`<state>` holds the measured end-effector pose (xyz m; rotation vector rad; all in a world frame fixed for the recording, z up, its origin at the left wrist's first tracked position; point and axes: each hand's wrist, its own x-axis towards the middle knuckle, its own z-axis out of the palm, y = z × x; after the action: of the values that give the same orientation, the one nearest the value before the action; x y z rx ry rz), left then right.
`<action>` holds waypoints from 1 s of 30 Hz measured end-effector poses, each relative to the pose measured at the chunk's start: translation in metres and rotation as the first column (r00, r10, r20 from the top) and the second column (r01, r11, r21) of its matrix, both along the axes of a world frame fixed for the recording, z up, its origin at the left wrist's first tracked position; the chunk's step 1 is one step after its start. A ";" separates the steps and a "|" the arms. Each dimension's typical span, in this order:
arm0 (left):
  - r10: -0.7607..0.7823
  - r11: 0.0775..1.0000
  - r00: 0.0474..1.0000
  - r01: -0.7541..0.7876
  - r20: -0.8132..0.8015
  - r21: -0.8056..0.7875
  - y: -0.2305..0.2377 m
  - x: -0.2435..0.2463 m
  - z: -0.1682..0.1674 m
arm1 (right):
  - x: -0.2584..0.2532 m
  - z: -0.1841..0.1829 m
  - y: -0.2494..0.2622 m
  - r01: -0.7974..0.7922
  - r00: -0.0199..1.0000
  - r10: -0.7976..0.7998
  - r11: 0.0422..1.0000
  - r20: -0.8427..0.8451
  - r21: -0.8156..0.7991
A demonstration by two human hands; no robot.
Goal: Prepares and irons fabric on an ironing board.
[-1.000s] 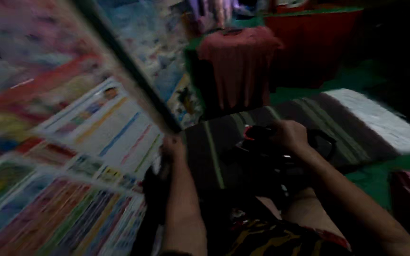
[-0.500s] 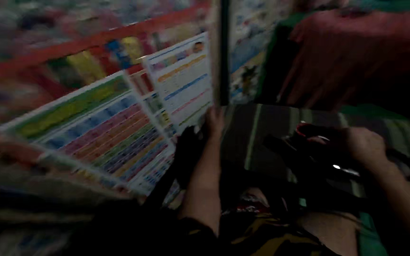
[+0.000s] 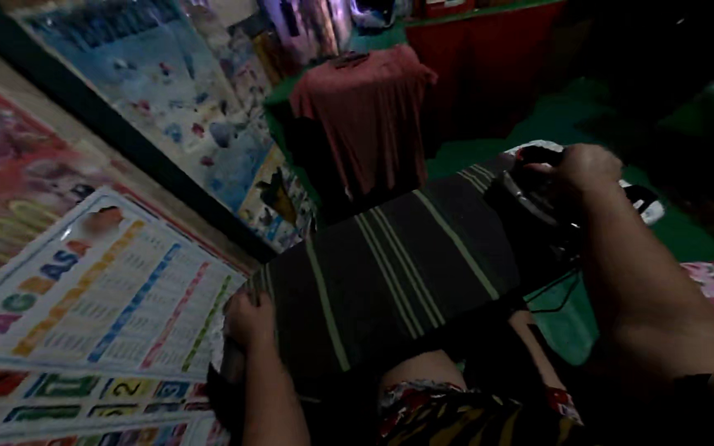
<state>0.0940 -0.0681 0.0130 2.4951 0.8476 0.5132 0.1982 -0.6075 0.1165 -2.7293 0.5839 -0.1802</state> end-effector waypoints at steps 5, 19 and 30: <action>-0.012 1.000 0.984 0.016 -0.177 0.023 -0.008 0.026 0.027 | -0.010 -0.004 0.020 -0.268 0.963 0.267 0.963 -0.043 -0.035; -0.212 0.972 0.905 0.236 -0.368 0.021 -0.056 0.122 0.017 | 0.031 0.007 0.152 -0.404 0.914 0.402 0.915 -0.063 -0.020; -0.213 0.969 0.901 0.245 -0.377 0.036 -0.060 0.129 0.017 | 0.113 0.010 0.022 0.114 0.993 -0.115 0.993 -0.040 -0.041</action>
<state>0.2234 -0.1277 0.0296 2.7699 0.6566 -0.0097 0.3114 -0.5857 0.1264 -2.7439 0.7574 -0.1643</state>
